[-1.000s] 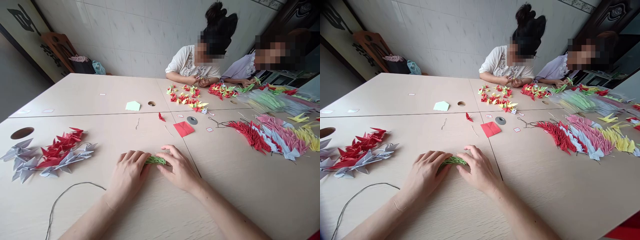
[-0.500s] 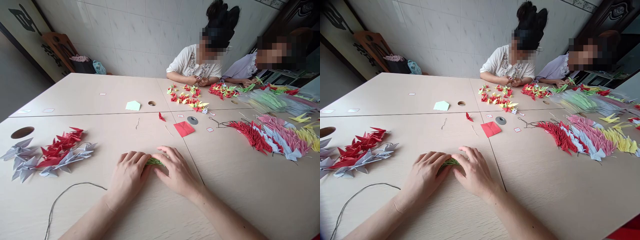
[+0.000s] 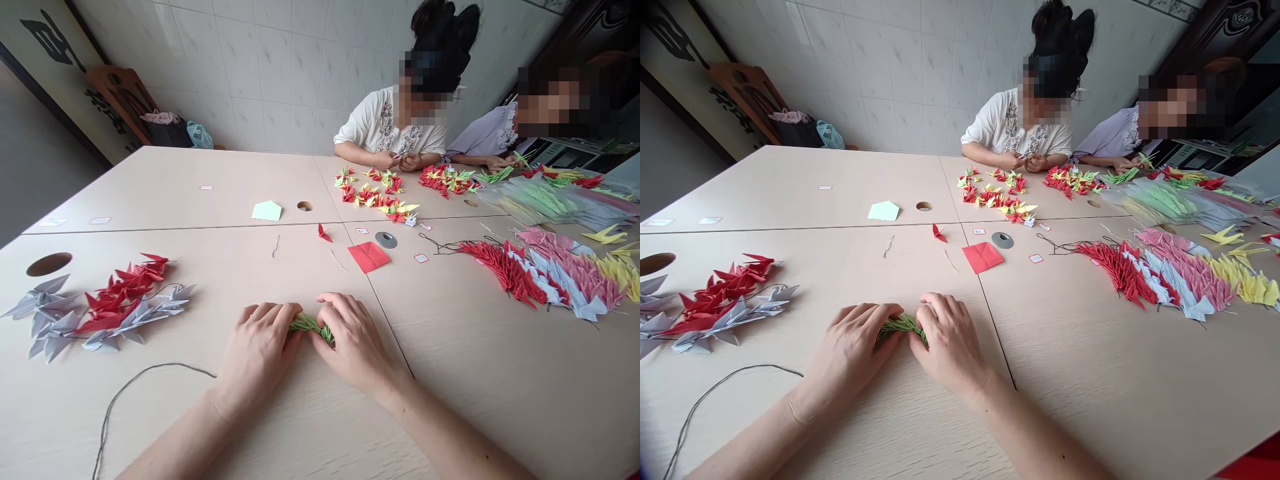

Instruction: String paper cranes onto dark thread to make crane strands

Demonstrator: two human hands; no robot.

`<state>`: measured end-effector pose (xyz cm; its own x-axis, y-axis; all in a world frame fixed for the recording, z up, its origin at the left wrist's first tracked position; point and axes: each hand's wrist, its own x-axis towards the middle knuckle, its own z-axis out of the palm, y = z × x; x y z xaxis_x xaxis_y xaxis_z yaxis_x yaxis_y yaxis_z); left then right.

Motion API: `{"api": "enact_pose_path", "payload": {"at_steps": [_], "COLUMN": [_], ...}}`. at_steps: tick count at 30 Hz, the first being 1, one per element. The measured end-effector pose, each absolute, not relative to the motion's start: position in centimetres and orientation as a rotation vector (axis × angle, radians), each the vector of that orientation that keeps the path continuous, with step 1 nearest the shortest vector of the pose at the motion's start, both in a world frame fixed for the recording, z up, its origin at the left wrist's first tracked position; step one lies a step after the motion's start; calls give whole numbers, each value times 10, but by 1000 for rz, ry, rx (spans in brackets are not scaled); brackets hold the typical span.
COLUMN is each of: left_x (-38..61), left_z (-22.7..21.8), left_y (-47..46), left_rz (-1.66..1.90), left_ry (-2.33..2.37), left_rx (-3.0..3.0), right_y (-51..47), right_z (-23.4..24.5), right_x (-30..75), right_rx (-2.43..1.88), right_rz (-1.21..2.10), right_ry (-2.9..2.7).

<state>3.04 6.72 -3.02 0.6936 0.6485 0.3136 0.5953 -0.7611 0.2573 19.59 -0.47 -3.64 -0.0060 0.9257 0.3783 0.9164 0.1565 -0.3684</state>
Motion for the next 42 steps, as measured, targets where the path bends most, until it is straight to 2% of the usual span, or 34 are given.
{"api": "enact_pose_path", "payload": {"at_steps": [9, 17, 42], "left_x": [28, 21, 23], "left_z": [-24, -15, -22], "left_y": [67, 77, 74], "left_rz": [491, 336, 437], "left_ry": [1031, 1099, 1059], "left_rx": [2766, 2609, 2611], "right_y": [-2, 0, -1], "right_z": [-37, -37, -31], "right_x": [190, 196, 195], "right_rx": [-1671, -1609, -1634], "right_rz": [28, 218, 347], "right_ry": [-1935, -1908, -1806]}}
